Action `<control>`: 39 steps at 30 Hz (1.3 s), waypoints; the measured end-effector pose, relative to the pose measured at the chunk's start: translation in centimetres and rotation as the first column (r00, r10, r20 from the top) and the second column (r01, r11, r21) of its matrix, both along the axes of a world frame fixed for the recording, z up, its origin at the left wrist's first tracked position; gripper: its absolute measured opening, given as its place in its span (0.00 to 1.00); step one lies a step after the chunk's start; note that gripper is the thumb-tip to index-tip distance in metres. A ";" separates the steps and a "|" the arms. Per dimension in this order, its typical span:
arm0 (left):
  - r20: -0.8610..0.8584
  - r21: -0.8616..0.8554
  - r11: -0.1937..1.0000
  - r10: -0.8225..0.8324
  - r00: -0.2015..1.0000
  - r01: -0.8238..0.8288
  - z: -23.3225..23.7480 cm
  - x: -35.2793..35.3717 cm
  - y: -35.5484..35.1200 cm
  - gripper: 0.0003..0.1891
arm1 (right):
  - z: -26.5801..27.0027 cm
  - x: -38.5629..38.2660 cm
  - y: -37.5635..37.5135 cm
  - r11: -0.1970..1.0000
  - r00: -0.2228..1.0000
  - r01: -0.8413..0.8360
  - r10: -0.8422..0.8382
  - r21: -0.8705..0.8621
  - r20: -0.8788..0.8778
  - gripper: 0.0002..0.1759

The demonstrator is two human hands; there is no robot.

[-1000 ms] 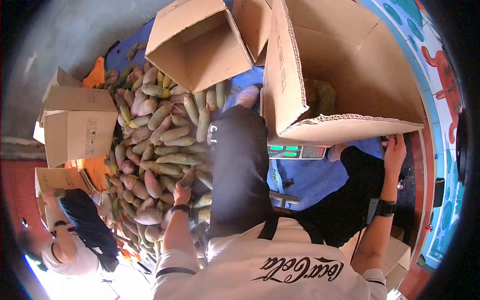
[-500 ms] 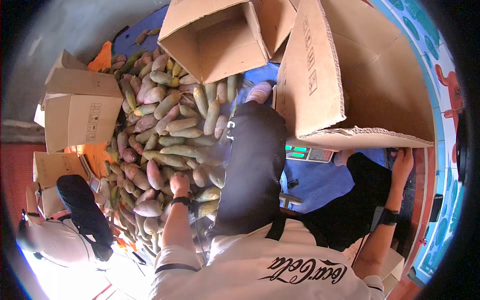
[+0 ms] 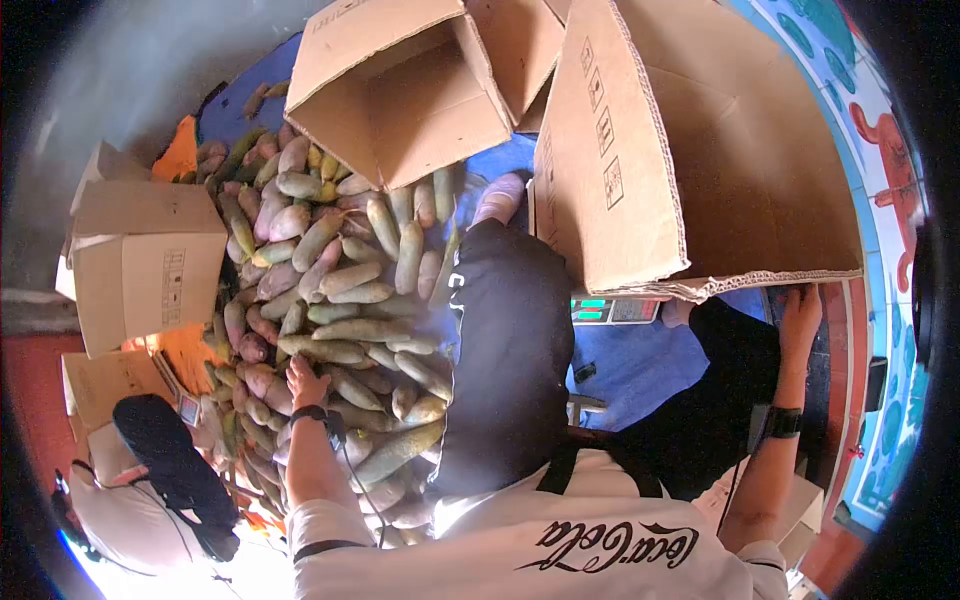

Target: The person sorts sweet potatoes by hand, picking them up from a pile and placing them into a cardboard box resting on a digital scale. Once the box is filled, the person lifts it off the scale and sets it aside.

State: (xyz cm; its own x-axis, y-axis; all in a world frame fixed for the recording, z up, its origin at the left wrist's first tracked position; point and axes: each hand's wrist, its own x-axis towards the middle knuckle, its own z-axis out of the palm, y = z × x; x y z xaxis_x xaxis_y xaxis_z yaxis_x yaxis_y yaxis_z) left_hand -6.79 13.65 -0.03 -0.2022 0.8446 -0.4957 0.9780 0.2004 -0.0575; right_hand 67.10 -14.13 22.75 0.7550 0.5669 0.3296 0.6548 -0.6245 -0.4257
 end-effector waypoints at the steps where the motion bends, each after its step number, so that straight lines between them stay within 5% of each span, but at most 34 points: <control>1: 0.011 0.010 0.996 0.086 0.996 -0.086 1.0 1.0 -0.1 0.43 | -0.3 0.3 -0.2 1.000 0.999 -0.027 0.027 0.013 0.022 0.16; 3: 0.024 0.020 0.986 0.166 0.986 -0.167 2.3 2.1 0.1 0.42 | -0.4 0.3 -0.1 0.999 0.999 -0.030 0.030 0.024 0.025 0.16; 6: -0.292 -0.030 0.965 -0.257 0.921 0.260 3.2 2.7 0.2 0.29 | 0.2 -0.3 0.5 1.000 1.000 -0.020 0.020 0.012 0.012 0.17; 7: -0.292 -0.040 0.963 -0.268 0.918 0.268 2.8 2.4 0.0 0.29 | 0.5 -0.5 0.5 1.000 1.000 -0.004 0.004 -0.013 -0.006 0.17; 9: -0.196 0.219 0.975 0.026 0.980 0.017 0.9 1.9 0.4 0.20 | 0.1 0.2 0.0 0.997 0.999 0.035 -0.035 -0.065 -0.007 0.17; 12: -0.134 0.280 0.954 -0.068 0.989 0.103 -1.9 0.3 0.6 0.13 | 1.2 -2.0 1.5 0.999 0.997 0.024 -0.021 0.039 -0.073 0.13; 17: -0.134 0.154 0.985 -0.055 0.989 0.076 -1.3 1.1 1.1 0.18 | 1.5 -2.6 1.9 0.999 0.997 0.030 -0.027 0.037 -0.066 0.12; 19: -0.278 0.161 0.953 -0.206 0.938 0.257 -1.2 0.9 0.6 0.21 | 1.3 -2.4 1.7 1.000 0.992 -0.014 0.015 -0.010 0.123 0.11; 23: -0.316 0.096 0.956 -0.236 0.919 0.278 -3.9 -0.5 0.2 0.21 | 1.5 -2.8 2.1 0.998 1.000 0.008 -0.007 0.063 -0.013 0.11; 25: -0.367 -0.112 0.929 -0.367 0.855 0.351 -3.5 0.4 0.0 0.20 | 1.6 -3.0 2.2 0.998 1.000 0.017 -0.016 0.053 -0.027 0.12; 26: -0.006 0.250 0.965 0.089 0.996 -0.084 -1.9 1.8 -1.4 0.21 | 1.9 -3.5 2.6 0.997 0.998 0.045 -0.042 0.067 -0.047 0.12; 27: -0.007 0.255 0.964 0.075 0.997 -0.071 -0.7 2.3 -1.5 0.21 | 1.6 -3.3 2.5 0.996 0.997 0.058 -0.055 0.072 -0.048 0.12; 29: -0.100 -0.069 0.970 -0.240 0.966 0.234 0.4 2.6 -1.8 0.21 | 1.0 -2.6 2.0 0.999 0.999 0.021 -0.022 0.043 0.034 0.12; 30: -0.064 -0.007 0.979 -0.205 0.977 0.205 -1.0 1.3 -2.0 0.20 | 2.1 -3.8 2.6 0.994 0.990 0.082 -0.074 0.072 -0.116 0.12; 31: -0.053 0.047 0.975 -0.214 0.975 0.216 -4.8 -1.7 -1.7 0.23 | 2.0 -3.7 2.6 0.996 0.994 0.076 -0.072 0.048 -0.086 0.12; 33: -0.015 0.121 0.986 -0.114 0.993 0.115 -0.5 2.0 -3.3 0.24 | 1.9 -3.7 2.5 0.999 0.999 0.036 -0.036 0.028 0.002 0.13; 34: -0.011 0.124 0.983 -0.137 0.990 0.137 -2.2 0.6 -3.3 0.24 | 1.7 -3.7 2.6 0.997 0.999 0.045 -0.044 0.060 -0.010 0.13; 36: 0.468 0.224 0.973 -0.055 0.882 -0.058 -7.5 -4.9 -3.4 0.25 | 1.5 -3.8 2.7 0.993 1.000 0.001 -0.005 0.115 0.029 0.12; 39: 0.604 0.251 0.942 0.028 0.797 -0.224 -4.2 -2.2 -5.1 0.26 | 2.1 -4.3 2.9 0.994 0.999 0.039 -0.039 0.102 0.001 0.12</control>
